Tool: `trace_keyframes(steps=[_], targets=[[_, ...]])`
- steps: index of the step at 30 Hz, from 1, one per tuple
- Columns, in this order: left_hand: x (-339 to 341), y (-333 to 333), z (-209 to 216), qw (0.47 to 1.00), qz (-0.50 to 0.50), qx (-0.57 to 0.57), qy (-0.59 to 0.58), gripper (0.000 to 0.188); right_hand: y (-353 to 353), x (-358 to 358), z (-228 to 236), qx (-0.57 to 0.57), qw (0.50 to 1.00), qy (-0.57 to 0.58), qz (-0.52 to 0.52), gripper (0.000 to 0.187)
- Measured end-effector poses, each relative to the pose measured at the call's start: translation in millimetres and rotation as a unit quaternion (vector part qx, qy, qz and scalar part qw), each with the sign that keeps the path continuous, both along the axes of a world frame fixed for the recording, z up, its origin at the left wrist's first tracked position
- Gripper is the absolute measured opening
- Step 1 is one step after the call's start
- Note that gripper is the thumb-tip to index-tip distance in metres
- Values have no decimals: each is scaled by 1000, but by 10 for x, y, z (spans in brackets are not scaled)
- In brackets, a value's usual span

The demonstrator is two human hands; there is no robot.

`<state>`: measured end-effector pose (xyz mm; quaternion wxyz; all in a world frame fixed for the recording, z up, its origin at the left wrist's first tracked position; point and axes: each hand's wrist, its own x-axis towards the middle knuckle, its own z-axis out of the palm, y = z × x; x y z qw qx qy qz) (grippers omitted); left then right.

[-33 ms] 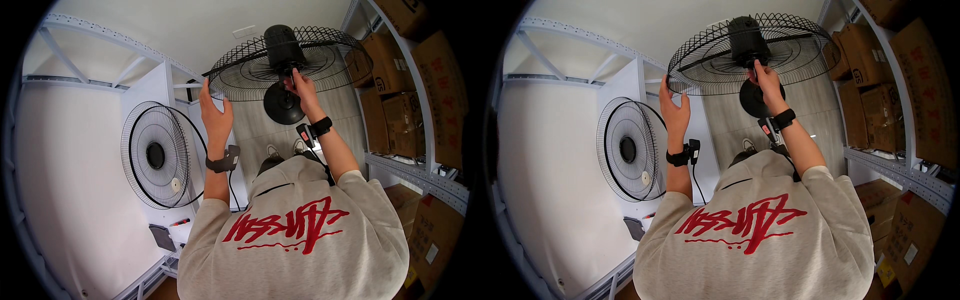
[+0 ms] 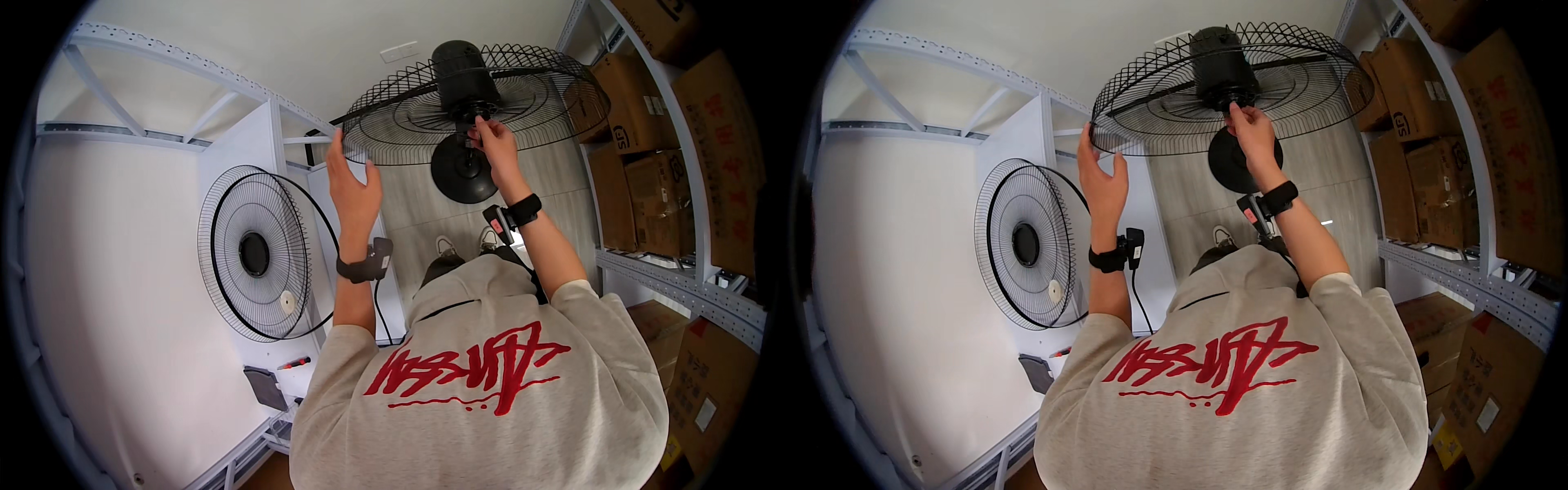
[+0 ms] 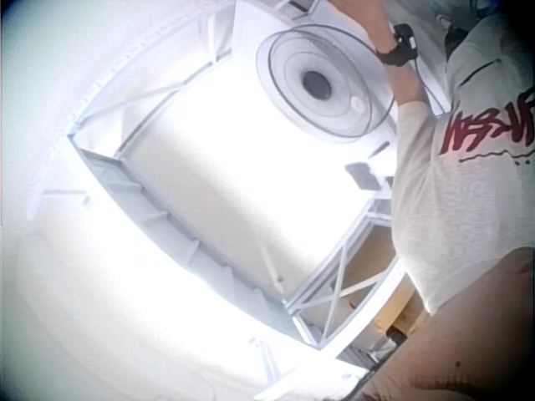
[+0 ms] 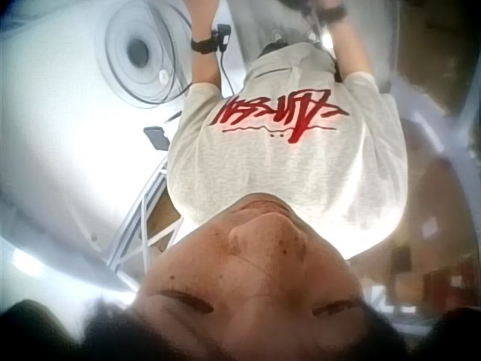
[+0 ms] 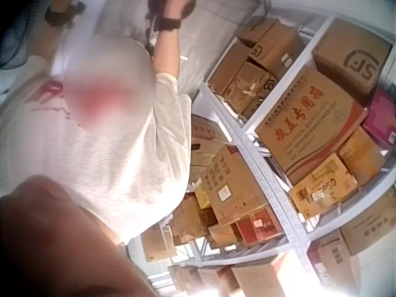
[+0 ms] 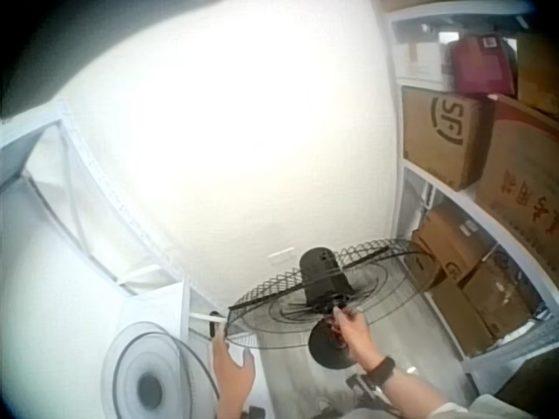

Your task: The person assembles a standing fan by first using a screwdriver to secure the front grill to the fan housing. They then attach the fan blades to the motor hub and secure them with a nut. Finally, they attach the rear grill to complete the assembly.

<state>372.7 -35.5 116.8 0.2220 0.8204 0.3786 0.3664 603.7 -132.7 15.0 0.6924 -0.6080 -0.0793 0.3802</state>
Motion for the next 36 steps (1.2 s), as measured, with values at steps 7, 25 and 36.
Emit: trace_keyframes(steps=[7, 25, 36], targets=[[-4, -14, -11, 1000, 5, -4, 2, 65, -48, -121, -262, 21, 980, -151, -129, 39], [-8, 208, 15, 989, 68, 64, 118, 43, -3, -21, -95, 73, 995, 67, -33, 34], [106, 341, 140, 982, 66, 154, 90, 31, -4, 89, 117, 119, 978, 172, 9, 35]])
